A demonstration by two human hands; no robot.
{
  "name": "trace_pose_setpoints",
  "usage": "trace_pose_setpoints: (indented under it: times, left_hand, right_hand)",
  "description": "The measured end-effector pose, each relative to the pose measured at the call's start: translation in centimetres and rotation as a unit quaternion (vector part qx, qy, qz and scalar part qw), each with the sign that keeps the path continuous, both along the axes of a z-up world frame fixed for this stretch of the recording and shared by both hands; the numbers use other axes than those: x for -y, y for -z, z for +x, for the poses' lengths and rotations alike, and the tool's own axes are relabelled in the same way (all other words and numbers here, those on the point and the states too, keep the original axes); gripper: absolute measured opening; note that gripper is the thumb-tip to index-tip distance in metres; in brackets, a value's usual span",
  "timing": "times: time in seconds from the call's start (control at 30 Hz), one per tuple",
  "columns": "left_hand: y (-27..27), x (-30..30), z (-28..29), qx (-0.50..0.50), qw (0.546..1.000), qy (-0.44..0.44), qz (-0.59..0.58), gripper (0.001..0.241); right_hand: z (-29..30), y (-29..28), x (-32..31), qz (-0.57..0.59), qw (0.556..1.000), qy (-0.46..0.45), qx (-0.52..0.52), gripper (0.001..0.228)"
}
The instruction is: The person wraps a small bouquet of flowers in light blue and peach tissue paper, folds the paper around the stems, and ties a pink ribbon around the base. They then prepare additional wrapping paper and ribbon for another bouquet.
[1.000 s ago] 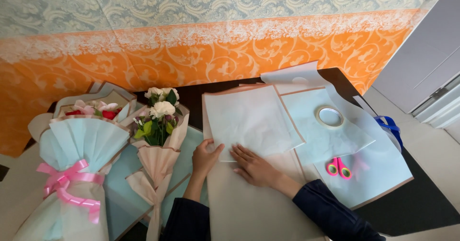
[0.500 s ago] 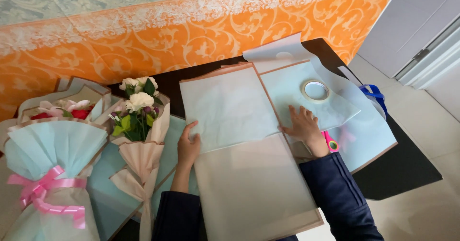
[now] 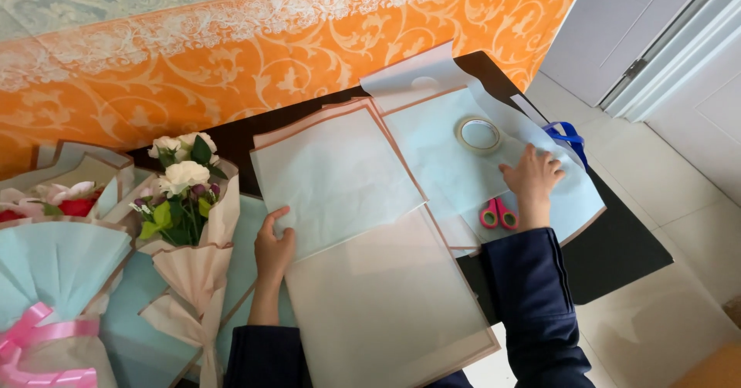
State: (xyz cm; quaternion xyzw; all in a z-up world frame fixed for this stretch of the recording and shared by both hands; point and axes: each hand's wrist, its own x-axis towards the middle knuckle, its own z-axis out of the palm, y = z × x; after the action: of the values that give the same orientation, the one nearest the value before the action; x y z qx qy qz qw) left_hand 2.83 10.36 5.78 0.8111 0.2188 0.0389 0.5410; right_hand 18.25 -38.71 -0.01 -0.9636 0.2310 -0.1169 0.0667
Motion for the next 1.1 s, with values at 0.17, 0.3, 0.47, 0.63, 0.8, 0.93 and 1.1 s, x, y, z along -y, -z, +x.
trace_pose_setpoints:
  times: [0.17, 0.3, 0.47, 0.63, 0.8, 0.93, 1.1]
  left_hand:
    - [-0.4, 0.3, -0.3, -0.001, 1.0, 0.003, 0.011, 0.049]
    - [0.4, 0.1, 0.0, -0.003, 1.0, 0.004, 0.018, 0.05]
    - [0.1, 0.2, -0.1, -0.003, 1.0, 0.003, 0.029, 0.049]
    - [-0.7, 0.6, -0.6, -0.006, 1.0, 0.004, 0.023, 0.05]
    - [0.6, 0.1, 0.0, -0.005, 0.999, 0.005, 0.034, 0.049]
    - [0.9, -0.1, 0.1, -0.002, 0.999, 0.006, 0.04, 0.048]
    - [0.4, 0.0, -0.1, 0.002, 0.999, 0.011, 0.041, 0.048]
  right_hand:
    - [0.5, 0.7, 1.8, 0.097, 0.984, -0.037, 0.142, 0.071]
    - [-1.3, -2.7, 0.0, 0.289, 0.93, -0.051, 0.222, 0.067]
    - [0.6, 1.9, 2.1, 0.207, 0.972, -0.041, 0.103, 0.061]
    - [0.1, 0.8, 0.9, 0.142, 0.98, -0.048, 0.129, 0.04]
    - [-2.4, -5.5, -3.5, 0.155, 0.866, -0.148, 0.453, 0.012]
    - [-3.0, -5.7, -4.4, 0.155, 0.82, -0.168, 0.525, 0.013]
    - [-5.5, -7.5, -8.0, 0.112, 0.746, -0.283, 0.593, 0.032]
